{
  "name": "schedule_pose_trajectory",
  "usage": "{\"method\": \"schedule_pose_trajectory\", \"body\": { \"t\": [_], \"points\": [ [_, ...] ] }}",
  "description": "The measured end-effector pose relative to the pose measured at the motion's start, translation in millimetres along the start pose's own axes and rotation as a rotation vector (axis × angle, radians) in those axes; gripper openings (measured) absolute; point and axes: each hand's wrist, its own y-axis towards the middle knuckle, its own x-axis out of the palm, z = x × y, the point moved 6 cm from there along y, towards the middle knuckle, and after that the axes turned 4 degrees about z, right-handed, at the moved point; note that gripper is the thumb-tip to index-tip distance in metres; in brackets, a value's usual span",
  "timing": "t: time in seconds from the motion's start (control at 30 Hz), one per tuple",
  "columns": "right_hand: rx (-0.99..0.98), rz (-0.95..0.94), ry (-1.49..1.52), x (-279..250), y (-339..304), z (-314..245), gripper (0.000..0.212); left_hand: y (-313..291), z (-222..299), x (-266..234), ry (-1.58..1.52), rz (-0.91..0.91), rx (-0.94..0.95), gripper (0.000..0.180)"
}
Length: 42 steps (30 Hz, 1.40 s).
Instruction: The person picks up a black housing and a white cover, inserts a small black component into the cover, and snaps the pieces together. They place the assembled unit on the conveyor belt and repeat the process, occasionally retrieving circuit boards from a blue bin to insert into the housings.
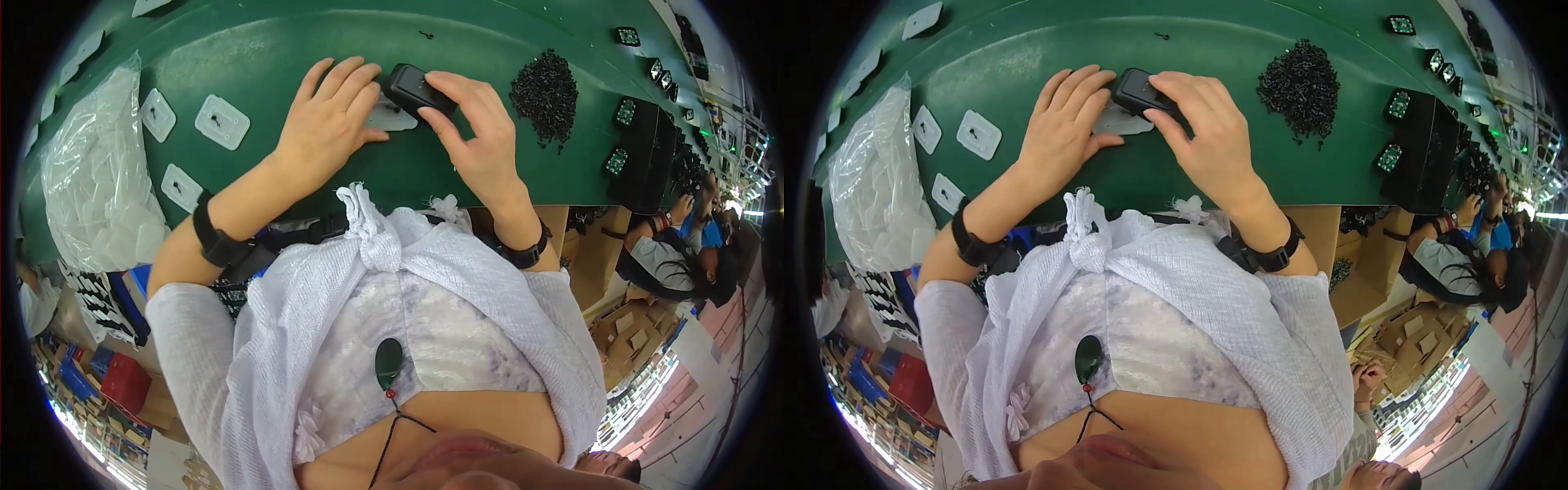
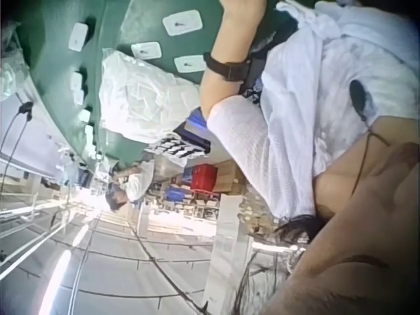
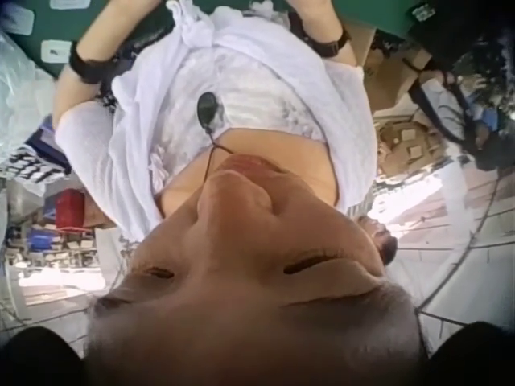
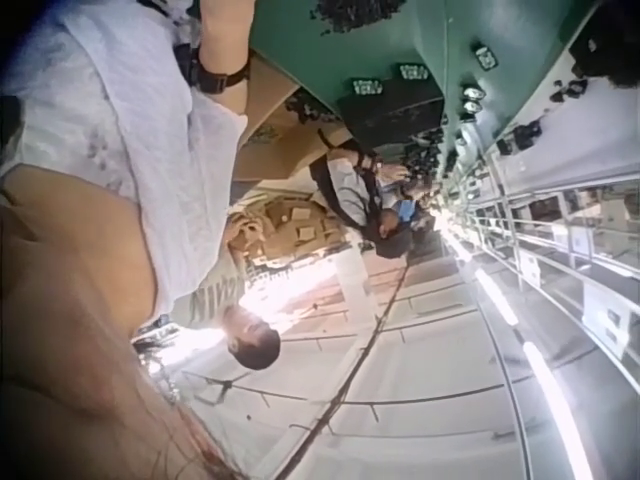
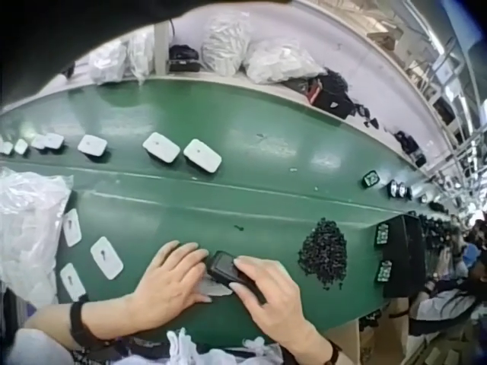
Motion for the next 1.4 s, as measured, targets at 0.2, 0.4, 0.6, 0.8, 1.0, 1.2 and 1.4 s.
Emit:
{"method": "schedule_pose_trajectory", "body": {
  "t": [0.2, 0.4, 0.6, 0.8, 1.0, 1.2, 1.4],
  "points": [
    [-0.124, -0.116, -0.05, 12.0, 1.6, -16.4, 0.036, -18.4, -18.3, -19.4, -0.493, 0.221, -0.198, 0.053],
    [-0.169, -0.22, -0.063, 25.6, 3.3, -21.8, 0.035, -29.7, -9.4, -15.4, -0.474, 0.131, -0.176, 0.051],
    [-0.226, -0.235, -0.146, 31.5, -1.0, -22.0, 0.035, -34.3, -7.4, -11.4, -0.321, 0.065, -0.121, 0.056],
    [-0.301, -0.181, -0.246, 32.9, -5.2, -22.3, 0.035, -36.0, 7.3, -13.8, -0.094, 0.035, -0.082, 0.058],
    [-0.259, -0.135, -0.311, 34.2, -8.7, -28.3, 0.038, -34.2, 13.4, -13.7, 0.008, 0.043, -0.089, 0.058],
    [-0.208, -0.084, -0.331, 38.5, -7.0, -26.5, 0.039, -29.6, 11.1, -8.9, 0.024, 0.051, -0.116, 0.058],
    [-0.198, -0.093, -0.203, 36.0, -6.7, -16.3, 0.039, -33.4, 3.8, -6.0, -0.063, 0.177, -0.11, 0.053]
  ]
}}
